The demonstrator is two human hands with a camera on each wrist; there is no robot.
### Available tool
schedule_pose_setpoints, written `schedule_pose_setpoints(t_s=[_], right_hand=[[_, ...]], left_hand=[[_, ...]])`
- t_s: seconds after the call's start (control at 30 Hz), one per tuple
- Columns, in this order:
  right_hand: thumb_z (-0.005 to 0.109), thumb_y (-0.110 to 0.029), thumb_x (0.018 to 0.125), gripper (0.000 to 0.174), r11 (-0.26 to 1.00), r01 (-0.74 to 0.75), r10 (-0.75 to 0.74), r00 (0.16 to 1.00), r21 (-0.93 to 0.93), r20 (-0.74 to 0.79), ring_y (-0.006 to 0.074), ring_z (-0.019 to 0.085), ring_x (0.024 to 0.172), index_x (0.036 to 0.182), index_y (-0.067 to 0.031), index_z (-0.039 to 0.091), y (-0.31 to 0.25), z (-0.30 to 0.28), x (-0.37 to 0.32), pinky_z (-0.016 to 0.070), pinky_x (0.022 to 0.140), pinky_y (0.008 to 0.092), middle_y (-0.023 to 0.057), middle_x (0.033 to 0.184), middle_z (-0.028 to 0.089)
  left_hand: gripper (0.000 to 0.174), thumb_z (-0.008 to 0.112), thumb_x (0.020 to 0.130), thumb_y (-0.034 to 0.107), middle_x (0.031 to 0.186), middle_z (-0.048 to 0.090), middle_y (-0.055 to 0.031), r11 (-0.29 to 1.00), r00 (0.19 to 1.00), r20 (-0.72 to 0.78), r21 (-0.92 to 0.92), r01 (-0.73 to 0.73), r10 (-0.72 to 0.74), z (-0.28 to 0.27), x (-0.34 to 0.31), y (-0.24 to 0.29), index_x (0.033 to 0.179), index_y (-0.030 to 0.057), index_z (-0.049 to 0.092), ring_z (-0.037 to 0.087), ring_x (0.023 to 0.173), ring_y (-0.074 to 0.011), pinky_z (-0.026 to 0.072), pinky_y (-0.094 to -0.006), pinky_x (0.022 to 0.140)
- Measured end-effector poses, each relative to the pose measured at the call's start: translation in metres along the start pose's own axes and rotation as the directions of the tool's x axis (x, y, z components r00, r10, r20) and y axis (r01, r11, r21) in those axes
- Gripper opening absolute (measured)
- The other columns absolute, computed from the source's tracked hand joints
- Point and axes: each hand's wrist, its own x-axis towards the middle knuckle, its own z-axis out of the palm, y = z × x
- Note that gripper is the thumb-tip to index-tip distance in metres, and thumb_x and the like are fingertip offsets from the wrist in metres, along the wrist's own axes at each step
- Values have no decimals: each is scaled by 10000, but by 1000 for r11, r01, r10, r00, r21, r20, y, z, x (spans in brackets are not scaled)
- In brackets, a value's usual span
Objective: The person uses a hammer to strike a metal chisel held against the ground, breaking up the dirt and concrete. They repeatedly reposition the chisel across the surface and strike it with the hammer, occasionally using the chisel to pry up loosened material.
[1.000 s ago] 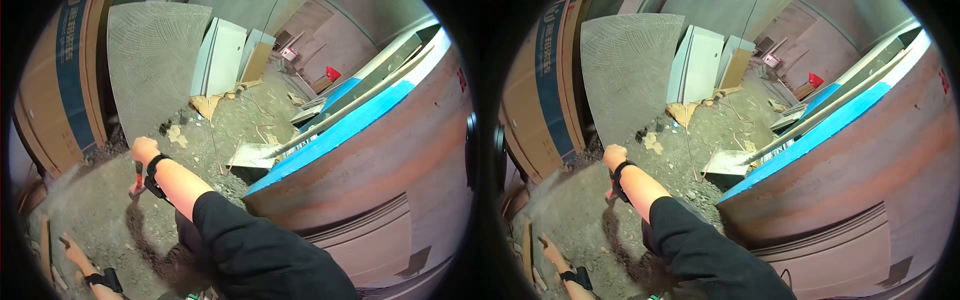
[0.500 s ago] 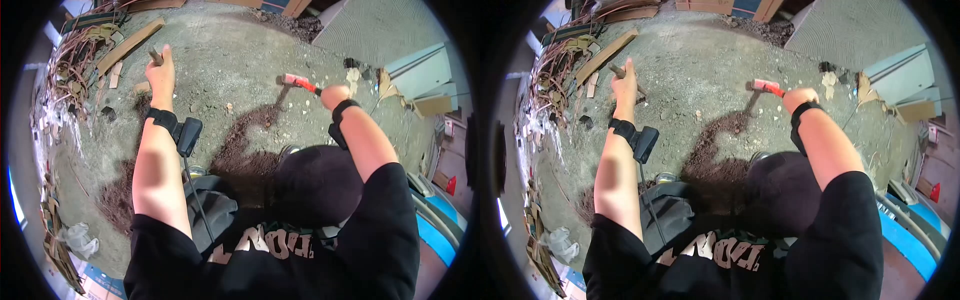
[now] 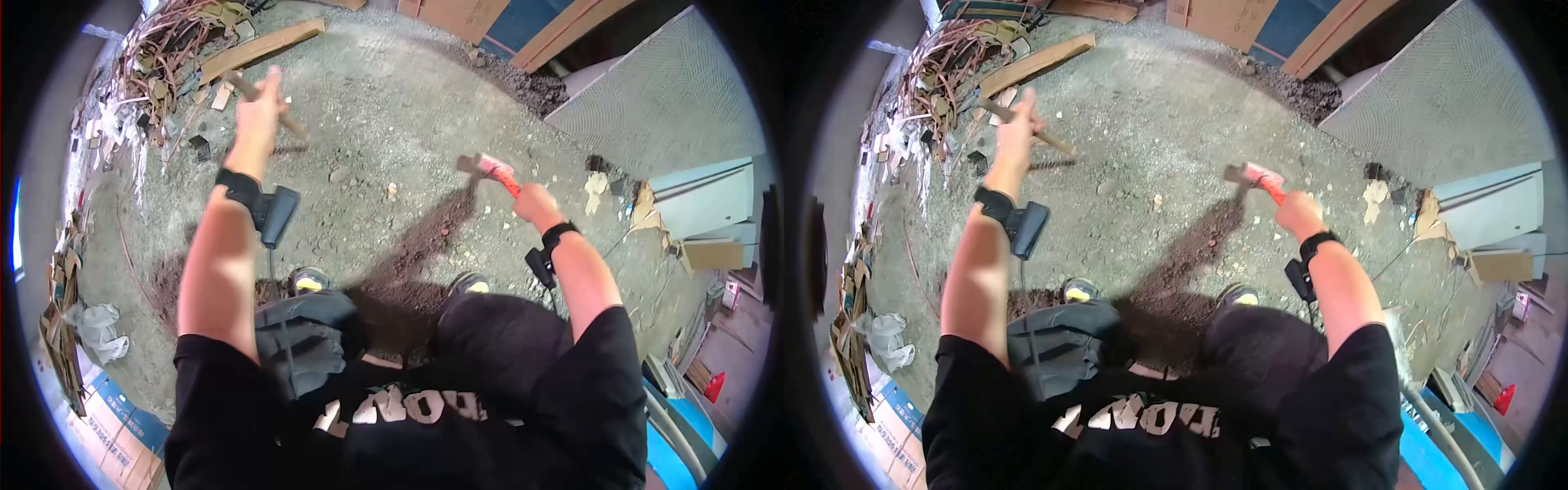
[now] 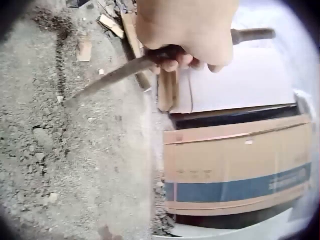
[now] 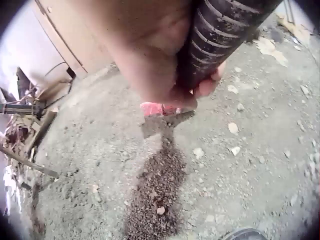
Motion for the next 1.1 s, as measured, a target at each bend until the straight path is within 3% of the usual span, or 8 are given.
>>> schedule_pose_setpoints(t_s=[0.07, 0.2, 0.33, 0.4, 0.6, 0.67, 0.73, 1.1], right_hand=[[535, -165, 725, 267, 980, 159, -155, 987, 117, -45, 325, 616, 908, 921, -14, 634, -8, -9, 4, 474, 787, 425, 191, 898, 639], [564, -192, 713, 285, 830, 351, -360, 931, 434, -63, 302, 645, 783, 907, 11, 614, -73, -15, -13, 500, 693, 397, 206, 794, 641], [551, -184, 754, 235, 435, 487, -671, 736, 758, -89, 208, 617, 541, 872, 18, 532, -146, -43, -70, 490, 543, 354, 150, 637, 592], [559, -219, 794, 264, 276, 583, -774, 606, 764, -182, 205, 598, 507, 908, 14, 509, -183, -26, -72, 485, 524, 350, 138, 654, 582], [474, -454, 868, 478, 577, 603, -813, 493, 551, 311, 368, 590, 829, 1078, -25, 486, -279, 59, -65, 457, 751, 436, 197, 846, 612], [466, -497, 857, 517, 566, 722, -823, 523, 399, 222, 364, 596, 830, 1092, -36, 473, -279, 89, -76, 466, 740, 443, 193, 892, 621], [468, -520, 845, 527, 697, 672, -717, 654, 249, 242, 351, 601, 846, 1053, -36, 484, -265, 81, -85, 471, 737, 450, 186, 915, 625], [391, -571, 851, 560, 799, 593, -515, 761, -101, 394, 333, 610, 889, 1044, -62, 523, -172, 33, -54, 480, 762, 438, 166, 920, 633]], left_hand=[[423, 585, 833, 433, 525, 333, 26, 965, 993, 82, -241, 106, -88, -24, 10, 33, 599, 126, 412, 368, 501, -109, 356, -270, 547], [444, 499, 889, 426, 506, 263, 39, 973, 985, 172, -222, 63, -24, -86, 6, 96, 588, 133, 355, 310, 497, -112, 357, -276, 591], [433, 466, 919, 362, 508, 222, 44, 964, 999, 30, -264, -31, 40, -145, -20, 99, 575, 154, 304, 248, 490, -106, 326, -277, 606], [435, 498, 909, 330, 510, 222, 43, 952, 968, -251, -301, -55, -23, -151, -40, 69, 565, 151, 302, 242, 485, -97, 307, -270, 572], [411, 540, 896, 250, 517, 243, 33, 913, 841, -523, -397, -98, -138, -188, -80, -68, 571, 130, 320, 237, 480, -93, 282, -253, 532], [395, 530, 899, 204, 510, 236, 36, 889, 899, -428, -442, -115, -96, -200, -92, -63, 571, 128, 321, 230, 463, -94, 296, -258, 545], [395, 493, 908, 177, 496, 219, 33, 874, 843, -510, -474, -110, -170, -204, -94, -63, 560, 128, 312, 219, 451, -96, 306, -274, 550], [379, 519, 887, 203, 523, 253, 45, 911, 839, -542, -369, -186, -48, -196, -80, -70, 561, 134, 339, 262, 480, -81, 305, -262, 530]])
